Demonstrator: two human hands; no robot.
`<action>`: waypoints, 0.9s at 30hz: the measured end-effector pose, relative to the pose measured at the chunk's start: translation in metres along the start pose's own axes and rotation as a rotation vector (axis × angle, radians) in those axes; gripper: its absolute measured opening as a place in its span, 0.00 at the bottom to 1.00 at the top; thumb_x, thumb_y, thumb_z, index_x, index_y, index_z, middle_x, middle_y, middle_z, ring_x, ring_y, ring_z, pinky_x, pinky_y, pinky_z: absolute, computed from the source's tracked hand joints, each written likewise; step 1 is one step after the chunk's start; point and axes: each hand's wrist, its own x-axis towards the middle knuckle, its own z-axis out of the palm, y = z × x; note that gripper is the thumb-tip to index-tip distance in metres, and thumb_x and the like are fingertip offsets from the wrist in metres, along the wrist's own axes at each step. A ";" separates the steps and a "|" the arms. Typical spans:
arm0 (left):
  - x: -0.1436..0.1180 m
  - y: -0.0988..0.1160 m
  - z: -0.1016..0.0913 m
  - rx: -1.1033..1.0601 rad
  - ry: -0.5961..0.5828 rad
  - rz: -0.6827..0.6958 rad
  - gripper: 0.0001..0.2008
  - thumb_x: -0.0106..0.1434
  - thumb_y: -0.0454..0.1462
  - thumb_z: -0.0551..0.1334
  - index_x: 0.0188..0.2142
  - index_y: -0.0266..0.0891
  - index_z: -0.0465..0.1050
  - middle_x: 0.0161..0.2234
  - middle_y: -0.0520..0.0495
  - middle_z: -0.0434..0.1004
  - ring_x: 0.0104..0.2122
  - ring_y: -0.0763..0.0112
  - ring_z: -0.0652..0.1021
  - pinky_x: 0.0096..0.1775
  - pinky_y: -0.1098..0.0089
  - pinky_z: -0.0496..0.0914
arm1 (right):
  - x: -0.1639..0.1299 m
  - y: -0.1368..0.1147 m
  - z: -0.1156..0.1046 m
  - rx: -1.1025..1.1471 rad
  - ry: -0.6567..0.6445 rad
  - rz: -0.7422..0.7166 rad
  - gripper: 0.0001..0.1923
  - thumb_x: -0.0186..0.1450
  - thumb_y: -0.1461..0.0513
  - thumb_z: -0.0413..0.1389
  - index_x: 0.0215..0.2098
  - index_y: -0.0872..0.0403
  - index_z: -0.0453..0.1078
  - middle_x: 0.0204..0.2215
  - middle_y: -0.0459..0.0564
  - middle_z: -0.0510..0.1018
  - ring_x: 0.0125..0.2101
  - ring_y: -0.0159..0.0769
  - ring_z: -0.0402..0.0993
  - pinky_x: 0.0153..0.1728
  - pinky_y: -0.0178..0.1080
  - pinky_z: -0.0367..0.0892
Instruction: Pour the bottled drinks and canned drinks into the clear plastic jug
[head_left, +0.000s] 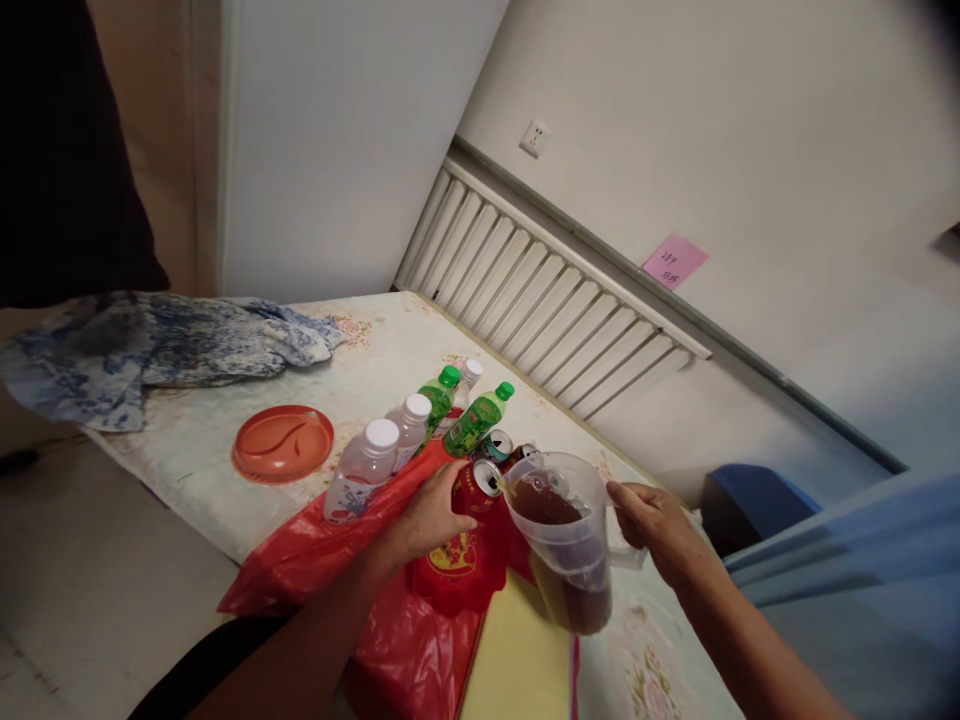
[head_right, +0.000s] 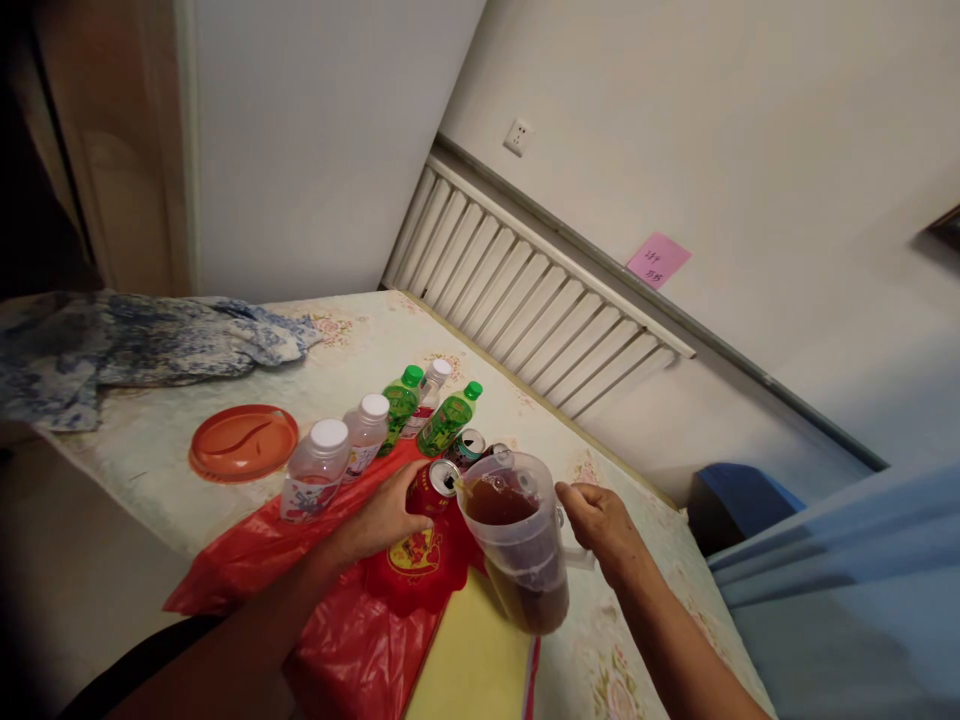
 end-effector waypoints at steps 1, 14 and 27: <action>0.000 0.000 0.000 -0.003 0.000 -0.001 0.39 0.44 0.28 0.66 0.58 0.40 0.63 0.58 0.41 0.69 0.59 0.55 0.69 0.61 0.56 0.61 | 0.000 0.002 0.001 0.029 -0.004 0.002 0.27 0.55 0.41 0.53 0.14 0.49 0.49 0.11 0.37 0.51 0.16 0.26 0.46 0.20 0.35 0.45; -0.002 0.002 -0.002 -0.043 -0.010 -0.008 0.40 0.44 0.27 0.67 0.58 0.41 0.63 0.59 0.41 0.69 0.60 0.54 0.68 0.62 0.55 0.60 | 0.004 0.021 0.005 0.179 -0.028 -0.027 0.29 0.56 0.40 0.56 0.14 0.50 0.52 0.11 0.37 0.52 0.15 0.25 0.44 0.19 0.35 0.43; 0.001 -0.004 -0.002 0.012 0.080 0.015 0.36 0.46 0.29 0.67 0.57 0.39 0.63 0.56 0.40 0.70 0.58 0.55 0.70 0.60 0.56 0.62 | -0.008 0.026 0.000 0.535 0.080 -0.089 0.27 0.59 0.49 0.58 0.13 0.50 0.51 0.11 0.36 0.49 0.16 0.25 0.42 0.18 0.35 0.43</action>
